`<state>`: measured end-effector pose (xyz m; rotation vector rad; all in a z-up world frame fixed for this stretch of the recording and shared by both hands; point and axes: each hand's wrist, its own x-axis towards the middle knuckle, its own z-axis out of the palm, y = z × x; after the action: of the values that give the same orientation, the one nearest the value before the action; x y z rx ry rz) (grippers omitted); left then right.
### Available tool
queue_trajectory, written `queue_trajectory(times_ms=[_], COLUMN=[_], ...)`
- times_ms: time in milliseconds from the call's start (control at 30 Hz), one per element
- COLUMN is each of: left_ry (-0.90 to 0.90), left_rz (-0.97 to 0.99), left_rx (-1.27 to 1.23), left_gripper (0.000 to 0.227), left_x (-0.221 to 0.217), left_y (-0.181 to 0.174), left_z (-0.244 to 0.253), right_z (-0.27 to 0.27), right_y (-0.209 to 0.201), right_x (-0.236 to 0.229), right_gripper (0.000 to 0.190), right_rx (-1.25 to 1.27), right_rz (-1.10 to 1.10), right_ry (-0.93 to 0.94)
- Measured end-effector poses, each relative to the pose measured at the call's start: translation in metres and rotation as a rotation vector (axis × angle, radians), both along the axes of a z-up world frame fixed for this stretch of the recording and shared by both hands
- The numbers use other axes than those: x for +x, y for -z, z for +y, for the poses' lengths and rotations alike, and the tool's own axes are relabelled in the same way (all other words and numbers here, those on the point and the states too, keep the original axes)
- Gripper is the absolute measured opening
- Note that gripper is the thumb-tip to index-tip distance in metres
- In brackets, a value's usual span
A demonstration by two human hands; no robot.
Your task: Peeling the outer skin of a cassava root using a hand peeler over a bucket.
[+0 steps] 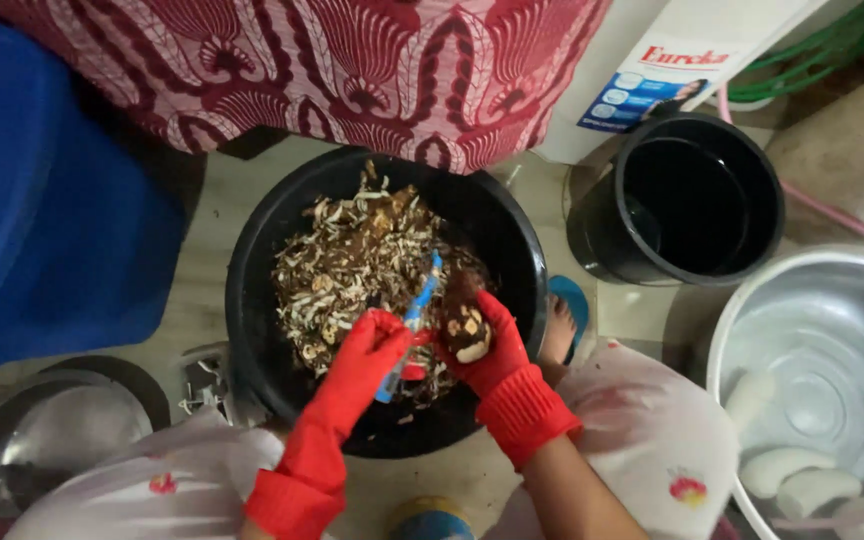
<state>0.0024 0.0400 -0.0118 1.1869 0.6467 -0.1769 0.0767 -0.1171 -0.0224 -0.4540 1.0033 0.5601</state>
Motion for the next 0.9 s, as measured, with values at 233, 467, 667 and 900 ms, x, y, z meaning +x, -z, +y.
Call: queue_trajectory(times_ms=[233, 467, 667, 900], left_ry=[0.172, 0.328, 0.763, 0.674], left_rz=[-0.009, 0.023, 0.001, 0.238], left_rx=[-0.045, 0.522, 1.18, 1.119], left_gripper=[0.049, 0.046, 0.058, 0.084], left_x=[-0.023, -0.017, -0.032, 0.02], left_y=[-0.038, -0.01, -0.041, 0.024], left_z=[0.008, 0.021, -0.001, 0.052], right_z=[-0.001, -0.002, -0.005, -0.003], right_y=[0.004, -0.022, 0.014, 0.018], right_x=[-0.008, -0.014, -0.021, -0.032], right_gripper=[0.037, 0.037, 0.06, 0.048], right_rx=[0.009, 0.015, 0.029, -0.033], right_rz=[-0.113, -0.112, -0.104, -0.1], right_ry=[-0.17, -0.26, -0.14, -0.382])
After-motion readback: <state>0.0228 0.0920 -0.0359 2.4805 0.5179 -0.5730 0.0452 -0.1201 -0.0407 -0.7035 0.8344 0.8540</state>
